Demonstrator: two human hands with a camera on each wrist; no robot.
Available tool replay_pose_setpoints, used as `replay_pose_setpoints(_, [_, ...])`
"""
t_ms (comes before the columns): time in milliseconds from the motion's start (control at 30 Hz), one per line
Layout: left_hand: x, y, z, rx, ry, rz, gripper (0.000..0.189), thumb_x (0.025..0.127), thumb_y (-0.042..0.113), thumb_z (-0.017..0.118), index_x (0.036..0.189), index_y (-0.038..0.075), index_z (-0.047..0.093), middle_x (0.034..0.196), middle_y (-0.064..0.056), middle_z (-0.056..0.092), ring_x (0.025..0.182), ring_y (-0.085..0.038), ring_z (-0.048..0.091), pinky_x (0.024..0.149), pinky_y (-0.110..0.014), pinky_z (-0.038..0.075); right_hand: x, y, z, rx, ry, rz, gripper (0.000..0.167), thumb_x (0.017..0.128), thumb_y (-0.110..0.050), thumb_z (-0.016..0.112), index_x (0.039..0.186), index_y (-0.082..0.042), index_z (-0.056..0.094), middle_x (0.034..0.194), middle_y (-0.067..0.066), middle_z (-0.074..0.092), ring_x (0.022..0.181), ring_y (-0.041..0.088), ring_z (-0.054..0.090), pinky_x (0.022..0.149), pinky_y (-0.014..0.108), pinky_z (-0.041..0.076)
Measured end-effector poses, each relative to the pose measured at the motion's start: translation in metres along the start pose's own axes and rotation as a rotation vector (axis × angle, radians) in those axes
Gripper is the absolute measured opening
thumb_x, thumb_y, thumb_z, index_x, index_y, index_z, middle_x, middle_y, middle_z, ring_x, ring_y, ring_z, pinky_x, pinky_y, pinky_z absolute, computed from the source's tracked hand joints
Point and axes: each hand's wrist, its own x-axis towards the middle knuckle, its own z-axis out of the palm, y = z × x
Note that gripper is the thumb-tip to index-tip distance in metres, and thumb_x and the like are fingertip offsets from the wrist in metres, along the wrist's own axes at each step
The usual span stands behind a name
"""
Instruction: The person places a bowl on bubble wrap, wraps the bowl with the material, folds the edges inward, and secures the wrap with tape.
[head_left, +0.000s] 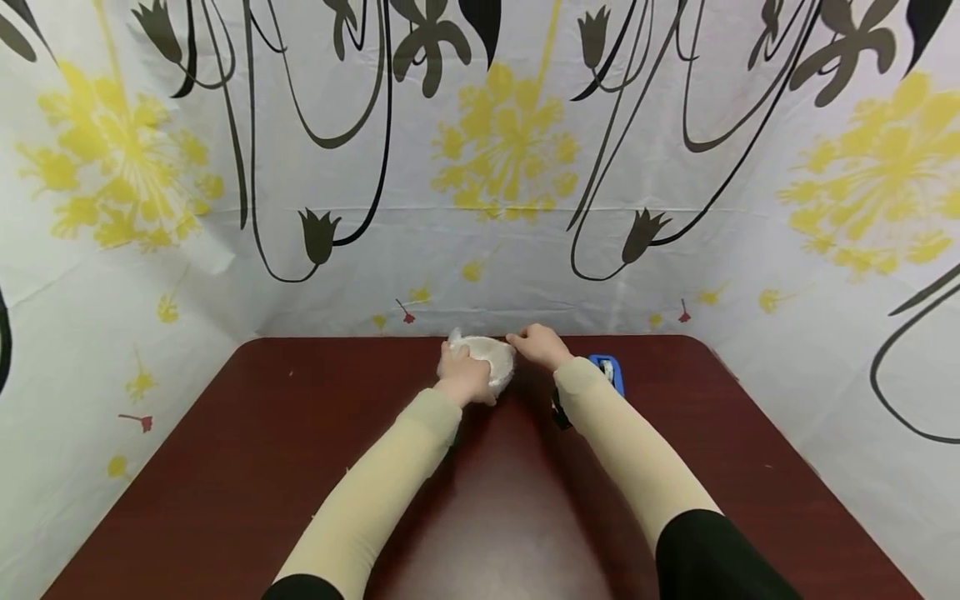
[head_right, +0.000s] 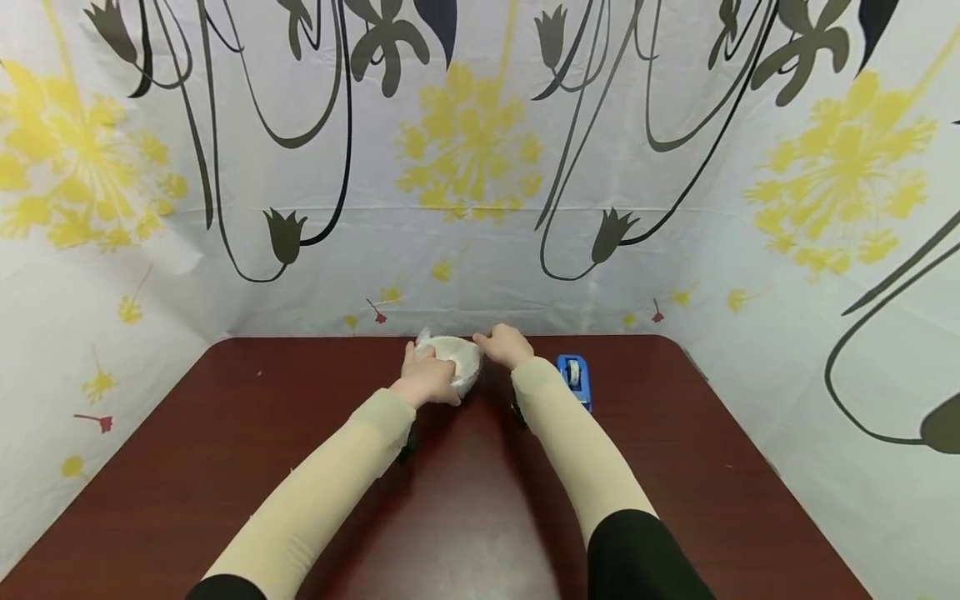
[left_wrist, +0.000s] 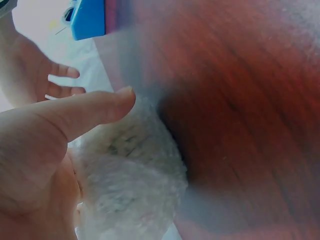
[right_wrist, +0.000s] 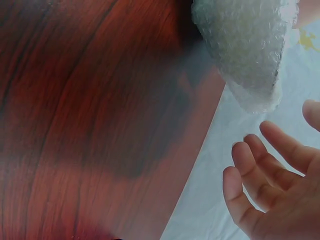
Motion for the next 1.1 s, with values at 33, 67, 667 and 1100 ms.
replay_pose_setpoints(33, [-0.001,0.0,-0.002,-0.005,-0.008,0.001,0.041,0.082,0.049,0.073,0.113,0.023,0.07,0.126,0.004,0.063,0.143,-0.028,0.023,0.113,-0.061,0.004,-0.001,0.001,0.0,0.003,0.007,0.005,0.047,0.103,-0.039,0.045,0.125,-0.002,0.063,0.125,0.018,0.06,0.107,0.032,0.059,0.085,0.047,0.05])
replay_pose_setpoints(67, [-0.002,-0.001,-0.004,-0.009,-0.011,0.004,0.037,0.081,0.05,0.073,0.108,0.024,0.071,0.125,0.004,0.063,0.143,-0.028,0.023,0.113,-0.061,0.003,-0.001,0.002,0.0,0.001,0.014,0.009,0.047,0.103,-0.04,0.045,0.126,-0.002,0.063,0.125,0.017,0.06,0.108,0.032,0.059,0.085,0.047,0.05])
replay_pose_setpoints(667, [-0.012,-0.036,-0.033,-0.218,0.086,0.03,0.06,0.091,0.055,0.059,0.141,0.024,0.053,0.146,-0.001,0.046,0.142,-0.03,0.026,0.113,-0.06,0.009,-0.003,0.01,0.006,-0.123,0.138,-0.009,0.042,0.103,-0.035,0.044,0.126,-0.004,0.061,0.119,0.016,0.061,0.1,0.029,0.059,0.081,0.045,0.05])
replay_pose_setpoints(1100, [-0.013,-0.108,-0.01,-0.299,0.329,-0.165,0.063,0.103,0.05,0.035,0.157,0.021,0.02,0.16,-0.006,0.02,0.147,-0.03,0.011,0.114,-0.06,0.007,0.003,0.027,0.014,-0.174,0.175,0.0,0.051,0.104,-0.031,0.044,0.146,-0.002,0.039,0.152,0.02,0.03,0.139,0.036,0.029,0.109,0.052,0.03])
